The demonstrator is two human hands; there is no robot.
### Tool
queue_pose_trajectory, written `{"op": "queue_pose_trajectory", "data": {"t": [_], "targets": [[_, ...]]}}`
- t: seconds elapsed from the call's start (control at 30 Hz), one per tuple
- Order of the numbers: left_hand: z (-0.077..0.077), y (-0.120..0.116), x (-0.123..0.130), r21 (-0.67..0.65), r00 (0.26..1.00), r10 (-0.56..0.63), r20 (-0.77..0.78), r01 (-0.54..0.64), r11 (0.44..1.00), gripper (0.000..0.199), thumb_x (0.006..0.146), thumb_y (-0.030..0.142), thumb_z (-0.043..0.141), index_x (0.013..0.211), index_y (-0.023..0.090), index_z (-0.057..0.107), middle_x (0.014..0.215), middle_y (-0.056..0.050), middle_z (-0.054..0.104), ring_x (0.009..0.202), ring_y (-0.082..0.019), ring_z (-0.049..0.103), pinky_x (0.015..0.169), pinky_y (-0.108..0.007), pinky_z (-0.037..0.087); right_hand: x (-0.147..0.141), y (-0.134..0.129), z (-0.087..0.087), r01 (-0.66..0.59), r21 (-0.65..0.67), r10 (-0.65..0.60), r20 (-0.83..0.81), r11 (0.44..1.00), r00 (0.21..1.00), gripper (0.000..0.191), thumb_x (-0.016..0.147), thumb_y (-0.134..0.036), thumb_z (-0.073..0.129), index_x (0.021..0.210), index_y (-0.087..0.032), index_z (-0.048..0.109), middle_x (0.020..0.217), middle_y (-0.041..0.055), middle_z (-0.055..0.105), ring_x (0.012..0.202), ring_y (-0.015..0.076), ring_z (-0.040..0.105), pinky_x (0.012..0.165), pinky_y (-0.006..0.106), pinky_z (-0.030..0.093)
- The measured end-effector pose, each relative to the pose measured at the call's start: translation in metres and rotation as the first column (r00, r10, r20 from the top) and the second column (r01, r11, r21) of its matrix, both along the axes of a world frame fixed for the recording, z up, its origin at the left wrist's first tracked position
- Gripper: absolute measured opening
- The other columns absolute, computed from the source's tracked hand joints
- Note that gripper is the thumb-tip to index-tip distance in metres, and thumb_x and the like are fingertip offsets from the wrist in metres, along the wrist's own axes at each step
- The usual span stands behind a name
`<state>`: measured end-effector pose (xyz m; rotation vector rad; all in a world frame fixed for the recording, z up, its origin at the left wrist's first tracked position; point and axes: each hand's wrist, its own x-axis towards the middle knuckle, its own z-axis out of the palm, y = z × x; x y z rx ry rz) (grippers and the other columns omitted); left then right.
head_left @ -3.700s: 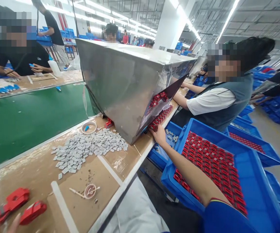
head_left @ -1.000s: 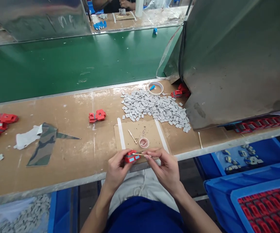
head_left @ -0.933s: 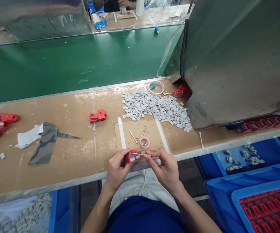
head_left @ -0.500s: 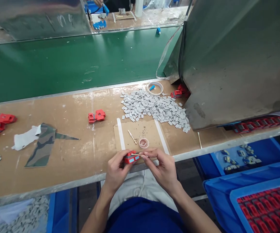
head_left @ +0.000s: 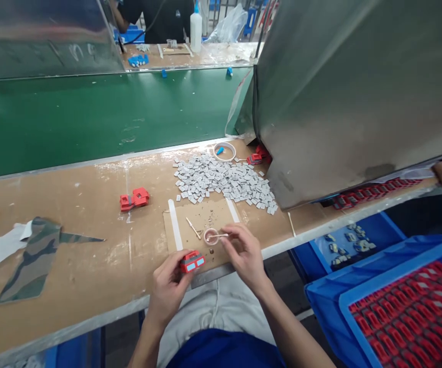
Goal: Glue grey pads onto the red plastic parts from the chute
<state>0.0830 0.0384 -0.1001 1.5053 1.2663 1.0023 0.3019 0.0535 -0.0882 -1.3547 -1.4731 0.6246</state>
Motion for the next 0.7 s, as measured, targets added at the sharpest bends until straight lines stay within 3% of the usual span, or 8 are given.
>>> {"op": "queue_pose_trajectory", "data": {"t": [0.1, 0.2, 0.3, 0.4, 0.57, 0.7], "targets": [[-0.004, 0.001, -0.003, -0.006, 1.0, -0.022, 0.008, 0.022, 1.0, 0.025, 0.091, 0.031, 0.073, 0.114, 0.02, 0.074, 0.105, -0.009, 0.081, 0.086, -0.021, 0.08, 0.074, -0.026, 0.067, 0.013, 0.015, 0.001, -0.022, 0.007, 0.021, 0.101, 1.0, 0.995, 0.039, 0.099, -0.031, 0.061, 0.137, -0.021, 0.056, 0.124, 0.013, 0.068, 0.106, 0.0231, 0.067, 0.087, 0.038, 0.058], [-0.007, 0.001, -0.005, 0.009, 0.999, -0.032, 0.006, 0.032, 0.999, 0.025, 0.091, 0.03, 0.074, 0.114, 0.021, 0.074, 0.105, -0.008, 0.081, 0.088, -0.02, 0.08, 0.078, -0.026, 0.067, 0.042, 0.045, 0.004, 0.054, -0.017, -0.047, 0.278, 0.998, 0.959, 0.024, 0.102, -0.026, 0.053, 0.123, -0.021, 0.064, 0.115, 0.0112, 0.069, 0.104, 0.0238, 0.066, 0.09, 0.038, 0.054], [-0.008, 0.001, -0.006, 0.01, 1.0, -0.027, 0.015, 0.027, 1.0, 0.024, 0.091, 0.028, 0.073, 0.114, 0.021, 0.074, 0.106, -0.008, 0.082, 0.089, -0.021, 0.08, 0.079, -0.027, 0.067, 0.066, 0.078, 0.003, 0.005, -0.107, 0.049, 0.493, 0.994, 0.869, 0.018, 0.099, -0.016, 0.053, 0.106, -0.019, 0.069, 0.108, 0.0105, 0.068, 0.101, 0.025, 0.064, 0.09, 0.037, 0.051], [-0.007, 0.0, -0.005, 0.004, 0.999, -0.023, 0.038, 0.023, 1.0, 0.024, 0.091, 0.028, 0.072, 0.114, 0.02, 0.074, 0.105, -0.008, 0.082, 0.087, -0.021, 0.081, 0.078, -0.027, 0.067, 0.073, 0.095, -0.003, -0.008, -0.157, 0.107, 0.635, 0.988, 0.765, 0.018, 0.1, -0.014, 0.053, 0.101, -0.018, 0.07, 0.103, 0.0098, 0.067, 0.097, 0.0252, 0.063, 0.086, 0.036, 0.048], [-0.004, 0.0, -0.004, -0.01, 0.997, -0.005, 0.08, 0.006, 1.0, 0.025, 0.089, 0.03, 0.074, 0.111, 0.018, 0.075, 0.103, -0.01, 0.082, 0.085, -0.023, 0.081, 0.074, -0.027, 0.068, 0.071, 0.092, -0.009, 0.076, -0.116, 0.04, 0.766, 0.99, 0.642, 0.021, 0.104, -0.018, 0.049, 0.1, -0.017, 0.07, 0.102, 0.0122, 0.067, 0.097, 0.0272, 0.062, 0.084, 0.036, 0.046], [-0.002, 0.0, -0.004, -0.024, 0.995, -0.007, 0.1, 0.01, 1.0, 0.025, 0.088, 0.03, 0.075, 0.11, 0.018, 0.075, 0.1, -0.01, 0.082, 0.083, -0.022, 0.081, 0.073, -0.026, 0.067, 0.082, 0.073, -0.004, 0.086, -0.109, 0.034, 0.791, 0.99, 0.611, 0.023, 0.105, -0.019, 0.046, 0.102, -0.018, 0.069, 0.102, 0.0126, 0.068, 0.096, 0.0275, 0.062, 0.081, 0.036, 0.045]]}}
